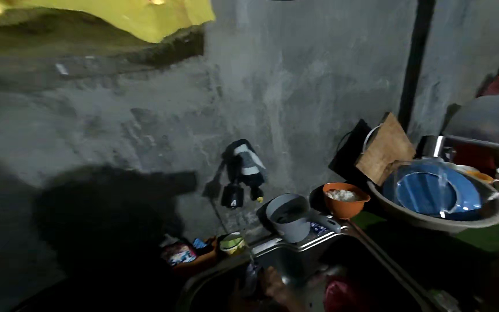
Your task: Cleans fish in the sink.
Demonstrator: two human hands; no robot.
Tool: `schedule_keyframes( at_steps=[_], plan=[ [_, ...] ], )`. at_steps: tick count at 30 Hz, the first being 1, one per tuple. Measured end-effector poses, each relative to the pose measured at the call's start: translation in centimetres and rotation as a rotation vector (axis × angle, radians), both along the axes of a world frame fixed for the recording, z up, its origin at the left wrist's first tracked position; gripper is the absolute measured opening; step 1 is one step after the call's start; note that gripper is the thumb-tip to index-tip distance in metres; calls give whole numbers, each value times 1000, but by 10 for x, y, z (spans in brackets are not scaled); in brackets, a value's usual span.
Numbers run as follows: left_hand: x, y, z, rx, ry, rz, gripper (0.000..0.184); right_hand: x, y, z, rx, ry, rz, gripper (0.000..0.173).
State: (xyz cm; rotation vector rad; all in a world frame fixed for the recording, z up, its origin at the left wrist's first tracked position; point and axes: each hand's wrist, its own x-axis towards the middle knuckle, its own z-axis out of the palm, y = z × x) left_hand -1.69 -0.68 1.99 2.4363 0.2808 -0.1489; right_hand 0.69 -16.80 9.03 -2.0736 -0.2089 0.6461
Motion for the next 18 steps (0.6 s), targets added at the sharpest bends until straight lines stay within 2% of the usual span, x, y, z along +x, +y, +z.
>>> schedule_keyframes(
  at_steps=[2, 5, 8, 11, 16, 18],
  plan=[
    [-7, -18, 30, 30, 145, 67, 103, 3, 3, 1, -39, 68, -23, 42],
    [-11, -28, 51, 48, 196, 89, 99, 6, 5, 2, -57, 109, -58, 41],
    [-6, -29, 55, 77, 232, 105, 104, 11, 6, -5, 20, 123, -141, 40],
    [-2, -32, 64, 96, 285, 108, 102, 15, 7, -9, 40, 125, -191, 39],
    [-2, -34, 60, 67, 218, 104, 100, 22, 13, -12, 7, 96, -242, 35],
    [-2, -35, 61, 76, 224, 114, 104, 23, 11, -16, 66, 100, -251, 32]
  ],
)
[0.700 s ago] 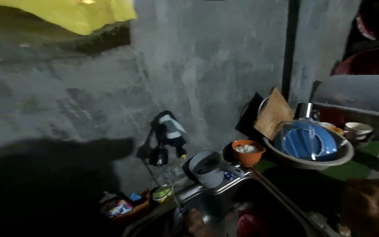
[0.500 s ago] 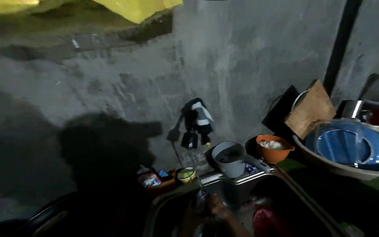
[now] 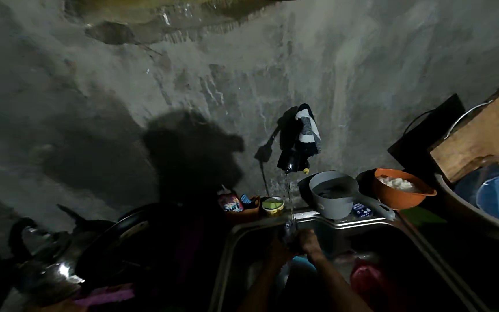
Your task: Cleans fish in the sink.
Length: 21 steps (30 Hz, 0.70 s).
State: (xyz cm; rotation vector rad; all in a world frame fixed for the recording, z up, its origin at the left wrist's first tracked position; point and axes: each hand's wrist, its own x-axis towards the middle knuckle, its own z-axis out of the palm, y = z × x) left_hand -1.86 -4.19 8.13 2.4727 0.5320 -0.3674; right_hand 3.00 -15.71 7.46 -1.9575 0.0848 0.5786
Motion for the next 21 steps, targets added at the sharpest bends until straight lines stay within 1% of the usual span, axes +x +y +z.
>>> schedule_keyframes(
  at_steps=[2, 4, 8, 11, 13, 15, 17, 19, 21],
  plan=[
    [2, 0, 1, -21, -3, 13, 106, -2, -5, -5, 150, -2, -34, 30],
    [5, 3, 2, -34, -10, 12, 103, -3, -10, -5, 291, 44, -67, 30],
    [10, 8, 2, -14, -4, -13, 97, -4, -17, -1, 399, 105, -17, 30],
    [15, 10, -2, -27, -22, -22, 100, -1, -22, -3, 360, 24, 144, 38],
    [16, 13, -7, -61, -62, -57, 98, 3, -22, -14, 309, -118, 234, 44],
    [17, 14, -7, -64, -62, -78, 96, 8, -21, -27, 257, -238, 238, 44],
    [19, 11, 1, -56, -40, -102, 97, 12, -19, -34, 183, -305, 196, 42],
    [18, 11, 5, -89, -30, -111, 101, 12, -17, -33, 144, -323, 174, 43],
    [18, 14, 3, -123, -50, -123, 100, 10, -15, -29, 132, -311, 173, 44]
  ],
)
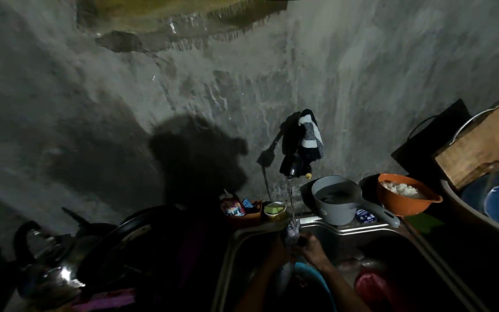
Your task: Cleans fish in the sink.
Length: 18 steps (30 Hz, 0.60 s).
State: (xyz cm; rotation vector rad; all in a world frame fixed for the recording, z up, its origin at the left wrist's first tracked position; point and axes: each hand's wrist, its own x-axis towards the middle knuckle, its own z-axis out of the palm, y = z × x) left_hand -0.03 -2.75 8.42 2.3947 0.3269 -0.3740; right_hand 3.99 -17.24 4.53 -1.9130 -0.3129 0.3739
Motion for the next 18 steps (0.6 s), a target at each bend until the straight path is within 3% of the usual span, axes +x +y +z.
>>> schedule_keyframes(
  at_steps=[6, 18],
  plan=[
    [-1, 3, 0, 88, -13, -38, 100, -7, 7, -3, 114, 196, -67, 39],
    [-3, 7, -5, 32, 33, -79, 98, 2, -4, 18, -150, 103, 53, 31]
  ],
)
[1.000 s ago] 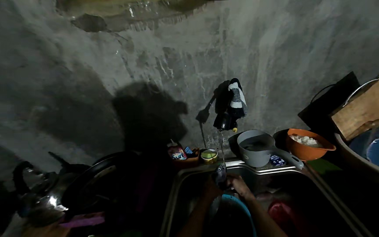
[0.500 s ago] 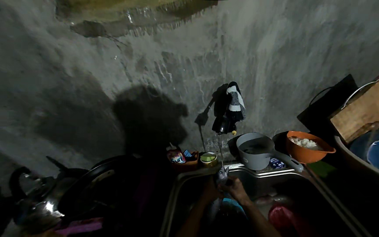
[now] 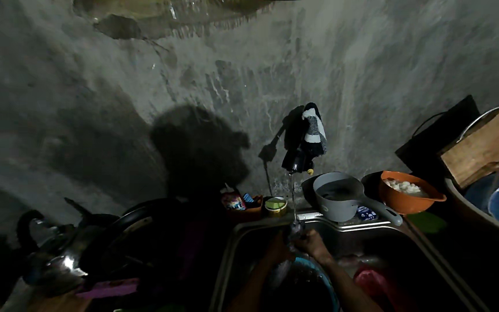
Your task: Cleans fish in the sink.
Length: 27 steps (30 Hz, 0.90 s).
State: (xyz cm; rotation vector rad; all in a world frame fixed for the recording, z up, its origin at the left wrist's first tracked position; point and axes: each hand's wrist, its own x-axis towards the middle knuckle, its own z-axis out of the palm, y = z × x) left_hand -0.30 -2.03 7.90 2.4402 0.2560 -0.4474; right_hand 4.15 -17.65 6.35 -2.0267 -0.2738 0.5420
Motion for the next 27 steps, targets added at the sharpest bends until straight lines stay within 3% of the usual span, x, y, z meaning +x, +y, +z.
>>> schedule_keyframes(
  at_steps=[7, 14, 27],
  plan=[
    [4, -8, 4, -47, 25, -71, 93, 20, -16, -5, 14, -81, 91, 34],
    [8, -16, 8, -113, 22, -95, 93, 27, -30, 1, 68, -40, 82, 23],
    [21, -20, 15, -68, 69, -173, 88, 34, -50, 4, 182, 61, 61, 18]
  ],
)
